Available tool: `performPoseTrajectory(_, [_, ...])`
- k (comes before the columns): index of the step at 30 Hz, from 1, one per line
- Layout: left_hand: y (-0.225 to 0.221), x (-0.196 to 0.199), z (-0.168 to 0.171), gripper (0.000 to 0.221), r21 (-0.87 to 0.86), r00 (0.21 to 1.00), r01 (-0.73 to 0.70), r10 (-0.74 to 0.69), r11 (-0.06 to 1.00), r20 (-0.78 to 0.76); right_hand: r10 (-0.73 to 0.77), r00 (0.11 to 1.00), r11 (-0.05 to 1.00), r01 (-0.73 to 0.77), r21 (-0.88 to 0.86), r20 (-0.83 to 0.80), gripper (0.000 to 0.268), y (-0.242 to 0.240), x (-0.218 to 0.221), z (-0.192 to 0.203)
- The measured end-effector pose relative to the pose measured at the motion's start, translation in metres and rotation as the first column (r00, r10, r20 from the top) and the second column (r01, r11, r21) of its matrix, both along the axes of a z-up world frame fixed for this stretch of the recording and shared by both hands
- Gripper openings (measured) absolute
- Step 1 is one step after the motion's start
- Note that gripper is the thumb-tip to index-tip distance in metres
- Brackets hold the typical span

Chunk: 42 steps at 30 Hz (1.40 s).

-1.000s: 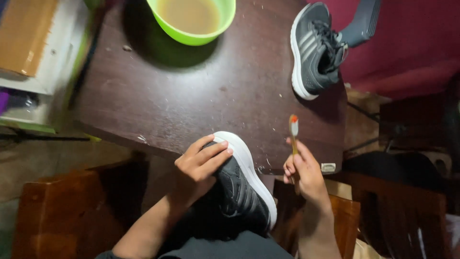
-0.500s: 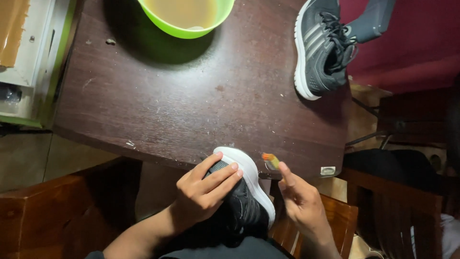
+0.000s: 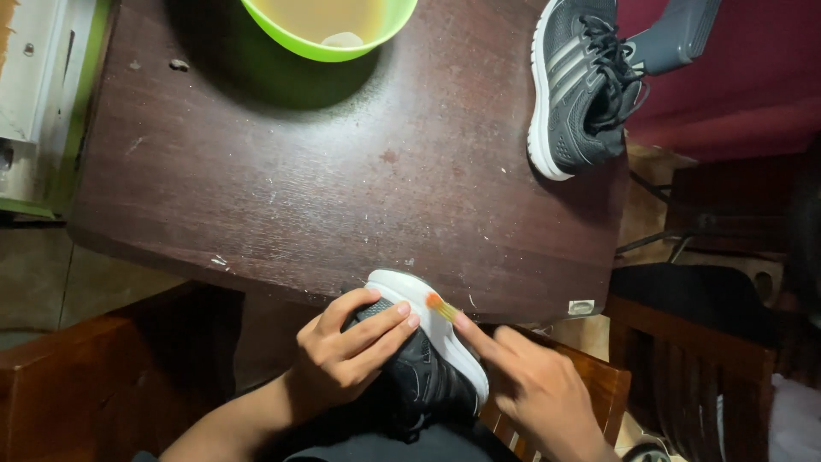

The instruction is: Cleaning the white sole of a black sneaker using a toothbrush and a cleaning solution in a bowl.

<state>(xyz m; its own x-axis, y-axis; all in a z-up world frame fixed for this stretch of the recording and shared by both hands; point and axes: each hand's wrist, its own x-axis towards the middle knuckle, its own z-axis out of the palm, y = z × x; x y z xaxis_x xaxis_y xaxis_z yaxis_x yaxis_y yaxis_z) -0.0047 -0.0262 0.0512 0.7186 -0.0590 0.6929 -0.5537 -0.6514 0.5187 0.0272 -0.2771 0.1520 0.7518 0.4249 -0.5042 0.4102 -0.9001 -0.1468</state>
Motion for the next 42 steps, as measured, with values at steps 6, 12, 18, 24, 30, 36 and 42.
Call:
performPoseTrajectory(6, [0.004, -0.001, -0.006, 0.029, -0.026, 0.998, 0.009, -0.007, 1.000, 0.065, 0.081, 0.997, 0.992, -0.081, 0.101, 0.006, 0.112, -0.027, -0.016, -0.020])
performPoseTrajectory(12, [0.000, -0.003, 0.001, 0.030, 0.060, 0.995, 0.016, -0.021, 0.998, 0.095, 0.089, 0.991, 0.989, -0.099, -0.107, -0.099, 0.083, 0.068, 0.025, 0.010])
performPoseTrajectory(18, [0.000, -0.010, -0.008, 0.033, 0.036, 0.999, 0.012, -0.013, 0.999, 0.034, 0.120, 0.993, 0.993, -0.120, -0.010, 0.007, 0.088, 0.028, 0.014, -0.005])
performPoseTrajectory(24, [0.000, -0.011, -0.020, 0.029, -0.034, 0.998, -0.032, 0.034, 0.999, 0.058, -0.110, 0.993, 0.845, 0.076, 0.529, 0.032, 0.086, -0.054, -0.051, -0.093])
performPoseTrajectory(30, [0.001, -0.013, -0.020, 0.029, -0.019, 0.998, 0.000, 0.001, 1.000, 0.059, -0.007, 0.996, 0.801, -0.045, 0.597, 0.084, 0.054, -0.033, -0.037, -0.088])
performPoseTrajectory(36, [0.000, -0.009, -0.021, 0.033, -0.044, 0.995, 0.017, -0.013, 0.999, 0.095, 0.106, 0.987, 0.973, -0.128, 0.193, 0.120, 0.063, 0.045, 0.008, -0.037])
performPoseTrajectory(42, [-0.004, -0.016, -0.024, 0.038, -0.106, 0.999, -0.029, 0.032, 0.994, 0.020, -0.082, 0.996, 0.882, 0.063, 0.468, 0.020, 0.080, -0.035, -0.035, -0.069])
